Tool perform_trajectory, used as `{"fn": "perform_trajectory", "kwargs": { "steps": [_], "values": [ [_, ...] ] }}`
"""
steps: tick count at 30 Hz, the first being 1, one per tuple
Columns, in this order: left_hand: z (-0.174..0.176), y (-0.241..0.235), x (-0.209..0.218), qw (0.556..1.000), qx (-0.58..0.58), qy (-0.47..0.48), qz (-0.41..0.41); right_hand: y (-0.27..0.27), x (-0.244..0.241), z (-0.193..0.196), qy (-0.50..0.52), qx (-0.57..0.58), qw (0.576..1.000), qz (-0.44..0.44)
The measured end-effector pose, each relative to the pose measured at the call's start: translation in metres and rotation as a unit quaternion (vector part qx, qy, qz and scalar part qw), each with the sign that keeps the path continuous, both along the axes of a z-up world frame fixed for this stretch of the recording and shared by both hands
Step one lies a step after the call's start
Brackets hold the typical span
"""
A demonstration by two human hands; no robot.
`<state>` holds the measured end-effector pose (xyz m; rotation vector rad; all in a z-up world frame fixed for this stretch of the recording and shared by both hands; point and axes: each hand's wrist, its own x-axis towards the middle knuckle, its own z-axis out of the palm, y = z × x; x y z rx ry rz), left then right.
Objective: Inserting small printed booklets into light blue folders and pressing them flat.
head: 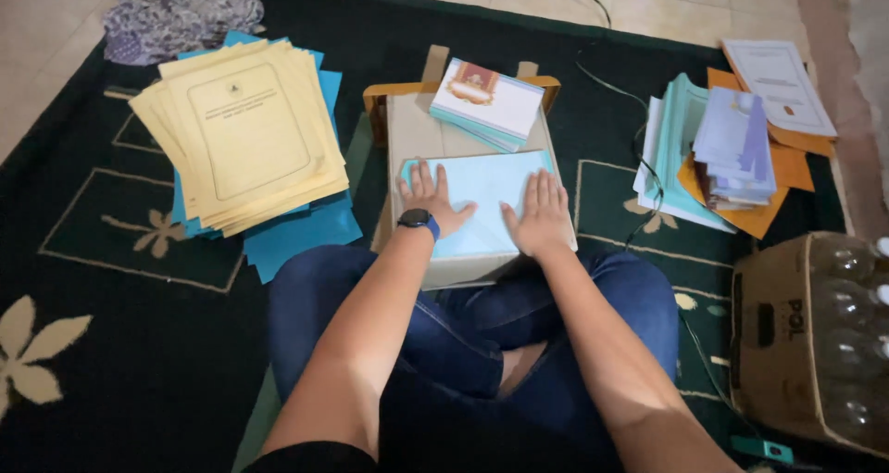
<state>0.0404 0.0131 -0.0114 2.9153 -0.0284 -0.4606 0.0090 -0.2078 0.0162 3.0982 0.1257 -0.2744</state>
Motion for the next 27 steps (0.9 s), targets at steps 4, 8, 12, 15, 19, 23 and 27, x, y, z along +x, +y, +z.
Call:
{"fn": "perform_trajectory", "kwargs": {
  "steps": [4,8,12,15,19,23,27],
  "values": [
    [0.024,0.007,-0.01,0.999,-0.031,0.028,-0.014,0.005,-0.002,0.01,-0.001,0.015,1.0,-0.011],
    [0.031,0.007,-0.017,0.998,-0.046,0.022,-0.024,0.005,-0.002,0.008,-0.007,0.022,1.0,-0.018],
    [0.024,0.006,-0.016,0.998,-0.055,0.012,-0.031,0.001,-0.001,-0.003,-0.096,0.056,0.994,0.002],
    [0.029,0.007,-0.01,0.997,-0.066,0.037,-0.027,-0.016,0.038,-0.022,-0.195,0.039,0.979,0.044],
    [0.039,0.007,-0.011,0.997,-0.059,0.038,-0.018,0.016,0.096,0.029,-0.244,0.123,0.954,0.123],
    [0.05,0.009,-0.023,0.995,-0.089,0.048,-0.021,0.043,0.137,0.056,-0.175,0.152,0.955,0.184],
    [0.047,0.011,-0.028,0.993,-0.114,0.013,-0.026,0.042,0.16,0.047,-0.04,0.088,0.988,0.124]
  ]
}}
